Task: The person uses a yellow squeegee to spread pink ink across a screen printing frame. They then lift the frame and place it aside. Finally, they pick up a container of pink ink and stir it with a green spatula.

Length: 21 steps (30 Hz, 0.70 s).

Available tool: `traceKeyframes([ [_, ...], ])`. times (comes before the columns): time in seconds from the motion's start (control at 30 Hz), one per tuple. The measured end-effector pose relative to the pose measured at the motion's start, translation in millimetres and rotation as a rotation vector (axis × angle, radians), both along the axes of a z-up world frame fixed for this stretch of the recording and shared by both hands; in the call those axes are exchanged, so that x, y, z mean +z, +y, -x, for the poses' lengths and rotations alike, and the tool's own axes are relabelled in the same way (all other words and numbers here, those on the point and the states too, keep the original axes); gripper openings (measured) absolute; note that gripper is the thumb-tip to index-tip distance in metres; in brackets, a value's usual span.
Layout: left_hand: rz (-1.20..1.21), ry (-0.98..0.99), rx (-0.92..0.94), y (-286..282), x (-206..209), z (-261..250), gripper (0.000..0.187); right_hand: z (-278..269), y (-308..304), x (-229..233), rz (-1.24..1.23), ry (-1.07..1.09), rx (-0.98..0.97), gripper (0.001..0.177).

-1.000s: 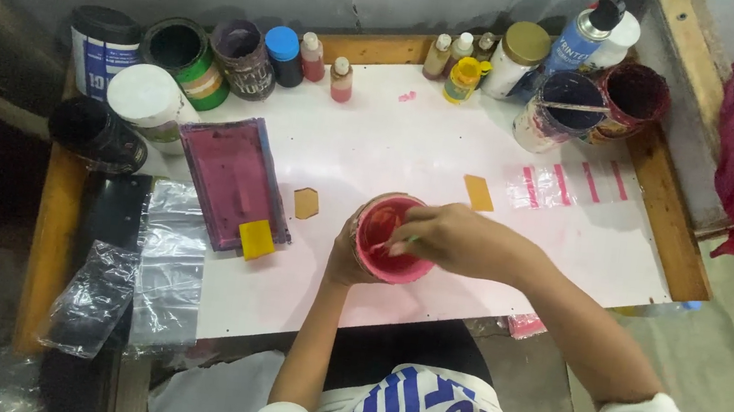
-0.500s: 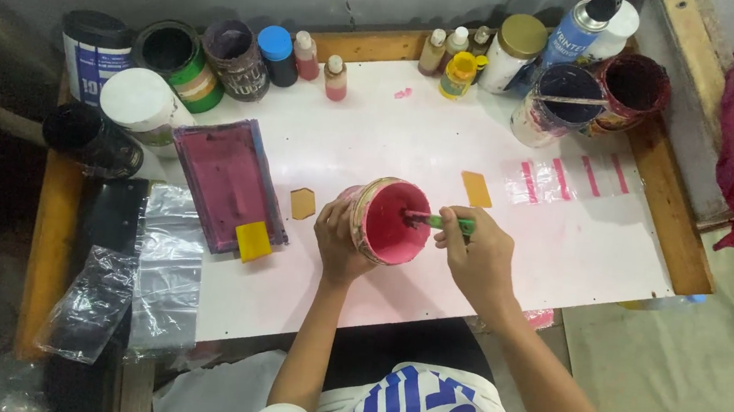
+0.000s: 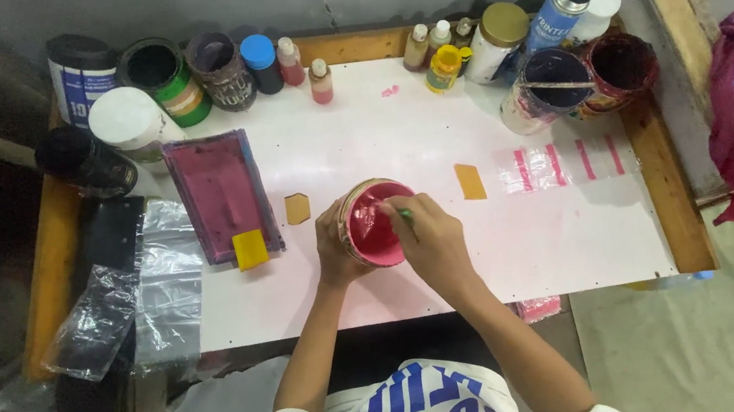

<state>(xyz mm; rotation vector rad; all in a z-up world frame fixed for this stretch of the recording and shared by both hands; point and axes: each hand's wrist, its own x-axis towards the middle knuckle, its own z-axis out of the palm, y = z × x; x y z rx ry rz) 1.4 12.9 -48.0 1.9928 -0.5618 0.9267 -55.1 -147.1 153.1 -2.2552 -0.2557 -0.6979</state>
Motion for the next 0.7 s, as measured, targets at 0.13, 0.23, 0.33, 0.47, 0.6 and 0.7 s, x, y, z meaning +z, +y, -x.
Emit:
traceKeyframes([
  [0.13,0.065,0.024,-0.050,-1,-1,1,0.113,9,3,14,0.177,-0.020,0.197,0.012],
  [0.23,0.058,0.024,-0.051,-2,-3,-2,0.111,23,1,8,0.264,0.004,0.380,0.007],
  [0.33,0.183,0.028,-0.060,-6,6,-1,0.108,33,-8,18,0.318,0.101,0.491,0.005],
  [0.47,0.263,0.246,-0.165,-1,26,8,0.125,37,-24,3,0.237,0.136,0.399,0.017],
  [0.6,0.328,0.281,-0.217,-9,52,16,0.129,38,-32,-33,0.332,0.089,0.381,0.023],
  [0.7,0.277,0.202,-0.154,-13,34,2,0.128,43,-35,-48,0.446,0.030,0.431,0.028],
])
